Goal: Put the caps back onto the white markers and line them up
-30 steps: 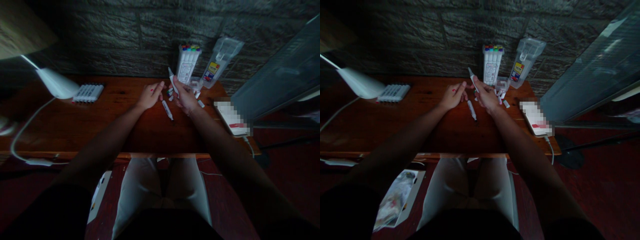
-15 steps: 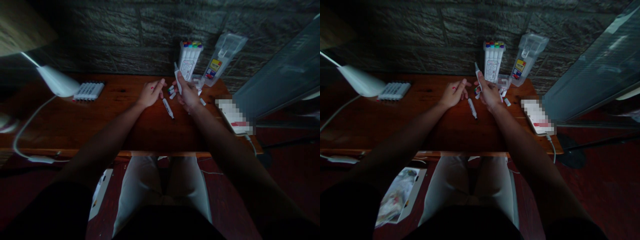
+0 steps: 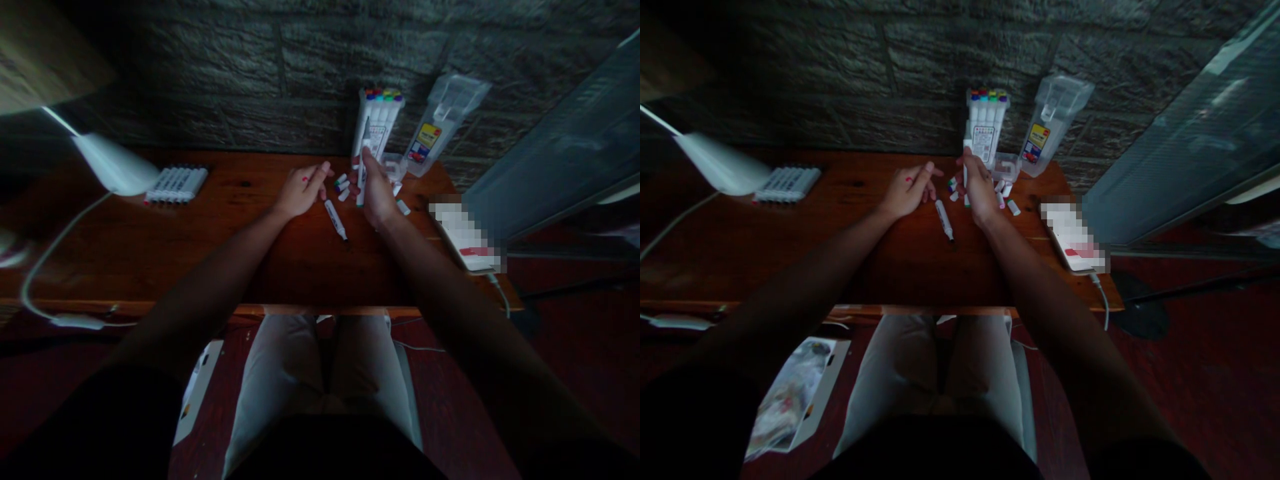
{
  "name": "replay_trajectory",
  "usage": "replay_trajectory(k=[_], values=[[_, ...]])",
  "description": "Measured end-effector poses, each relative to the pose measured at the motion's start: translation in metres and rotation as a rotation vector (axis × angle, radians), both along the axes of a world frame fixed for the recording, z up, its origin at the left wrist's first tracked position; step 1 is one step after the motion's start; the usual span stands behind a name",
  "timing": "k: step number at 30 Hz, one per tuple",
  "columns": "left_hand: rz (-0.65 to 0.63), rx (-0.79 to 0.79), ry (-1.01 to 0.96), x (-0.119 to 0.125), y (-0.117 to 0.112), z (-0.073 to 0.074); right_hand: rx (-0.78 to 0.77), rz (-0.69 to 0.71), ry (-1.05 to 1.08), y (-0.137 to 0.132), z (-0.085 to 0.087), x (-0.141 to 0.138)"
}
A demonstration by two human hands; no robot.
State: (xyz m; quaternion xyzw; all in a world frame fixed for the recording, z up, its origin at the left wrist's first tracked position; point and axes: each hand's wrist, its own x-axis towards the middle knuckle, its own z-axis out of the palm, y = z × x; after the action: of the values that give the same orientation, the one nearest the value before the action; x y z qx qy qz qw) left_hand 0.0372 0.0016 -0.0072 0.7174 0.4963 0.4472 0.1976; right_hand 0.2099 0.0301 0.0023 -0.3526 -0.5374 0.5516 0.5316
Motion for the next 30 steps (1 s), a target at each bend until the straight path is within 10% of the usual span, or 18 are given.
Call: replay_trajectory(k=[30], values=[[-0.155,0.110,0.091,0.002,-0.001,0.000,0.225,-0.068,-0.360,-0.017,0.002,-0.004]])
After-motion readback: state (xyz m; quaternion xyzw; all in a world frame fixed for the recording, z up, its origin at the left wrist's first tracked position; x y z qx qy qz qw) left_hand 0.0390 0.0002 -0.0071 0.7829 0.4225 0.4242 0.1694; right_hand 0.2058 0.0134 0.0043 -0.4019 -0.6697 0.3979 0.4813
